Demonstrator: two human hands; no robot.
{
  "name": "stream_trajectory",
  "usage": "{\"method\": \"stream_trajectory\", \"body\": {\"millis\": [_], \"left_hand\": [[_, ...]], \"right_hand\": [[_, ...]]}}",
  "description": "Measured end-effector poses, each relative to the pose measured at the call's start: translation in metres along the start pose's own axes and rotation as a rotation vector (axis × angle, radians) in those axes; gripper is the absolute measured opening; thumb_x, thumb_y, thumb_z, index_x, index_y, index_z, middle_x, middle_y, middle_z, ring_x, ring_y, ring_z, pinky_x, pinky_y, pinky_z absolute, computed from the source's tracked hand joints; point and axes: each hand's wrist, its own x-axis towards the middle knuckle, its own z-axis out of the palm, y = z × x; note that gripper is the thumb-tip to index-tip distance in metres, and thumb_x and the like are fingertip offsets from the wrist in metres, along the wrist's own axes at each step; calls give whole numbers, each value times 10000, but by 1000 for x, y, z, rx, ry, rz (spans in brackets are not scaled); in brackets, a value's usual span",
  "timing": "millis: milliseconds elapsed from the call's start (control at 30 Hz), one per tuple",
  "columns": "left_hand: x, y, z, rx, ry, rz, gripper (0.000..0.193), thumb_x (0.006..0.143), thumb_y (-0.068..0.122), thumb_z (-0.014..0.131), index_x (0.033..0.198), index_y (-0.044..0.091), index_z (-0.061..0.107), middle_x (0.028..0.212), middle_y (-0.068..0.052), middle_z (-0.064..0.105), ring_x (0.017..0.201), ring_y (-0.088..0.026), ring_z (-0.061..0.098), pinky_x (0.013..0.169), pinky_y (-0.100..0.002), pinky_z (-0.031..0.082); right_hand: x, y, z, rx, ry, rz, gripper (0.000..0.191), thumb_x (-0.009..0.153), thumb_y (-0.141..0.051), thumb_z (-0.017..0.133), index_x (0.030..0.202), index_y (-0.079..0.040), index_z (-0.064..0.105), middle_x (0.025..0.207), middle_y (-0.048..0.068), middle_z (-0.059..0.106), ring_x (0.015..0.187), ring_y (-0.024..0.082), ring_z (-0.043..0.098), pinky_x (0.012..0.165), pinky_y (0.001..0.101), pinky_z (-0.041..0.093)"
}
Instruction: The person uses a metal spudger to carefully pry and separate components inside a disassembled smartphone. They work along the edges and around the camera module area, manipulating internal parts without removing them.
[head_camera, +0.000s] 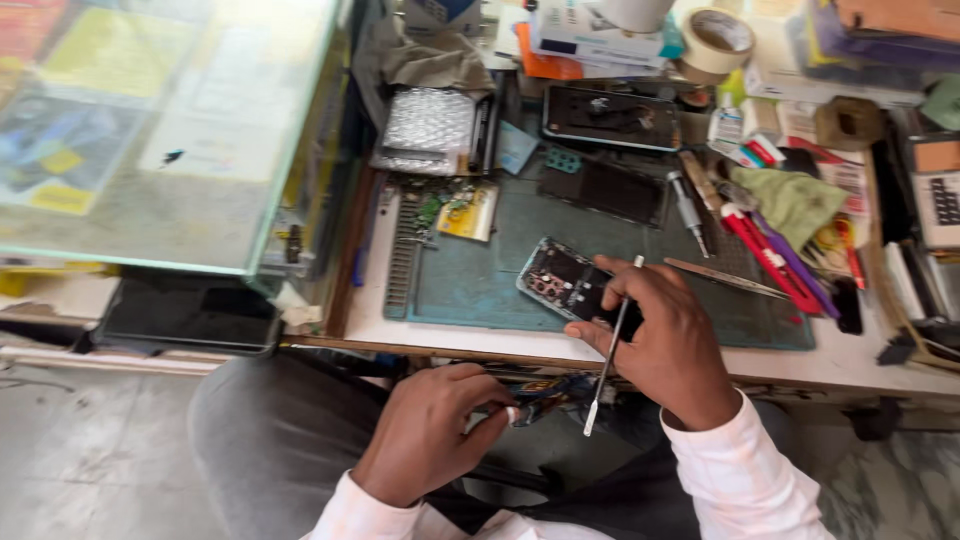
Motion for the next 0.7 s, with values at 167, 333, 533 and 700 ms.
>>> {"method": "stream_trajectory", "body": {"millis": [167,333,533,700], "left_hand": [[5,3,-3,-9,-15,-33,117,809,197,758,862,92,762,810,-46,729,692,-273,688,619,-405,521],[4,3,-2,-4,-15,-30,128,813,208,758,868,93,763,815,-46,732,699,-274,690,618,-407,522],[4,2,-3,3,-53,-97,127,817,213,750,872,99,764,825,-44,732,663,-258,694,605,-398,531],[5,3,-7,-9,-12,-66,116,805,194,762,861,93,762,811,-58,728,641,-254,696,578,-388,530]], "right_hand": [[8,14,-6,130,-144,27,587,663,-285,932,1125,-70,641,953,68,680,853,234,592,809,390,503],[20,33,-13,225,-215,-176,450,692,-230,908,856,-72,519,1268,83,710,897,245,579,828,389,499],[35,44,-17,208,-249,-284,431,738,-185,890,836,-84,483,1389,93,660,1020,286,603,902,404,493],[25,47,-24,215,-325,-162,393,700,-144,887,871,-75,540,1343,63,707,956,277,602,878,389,515]]}}
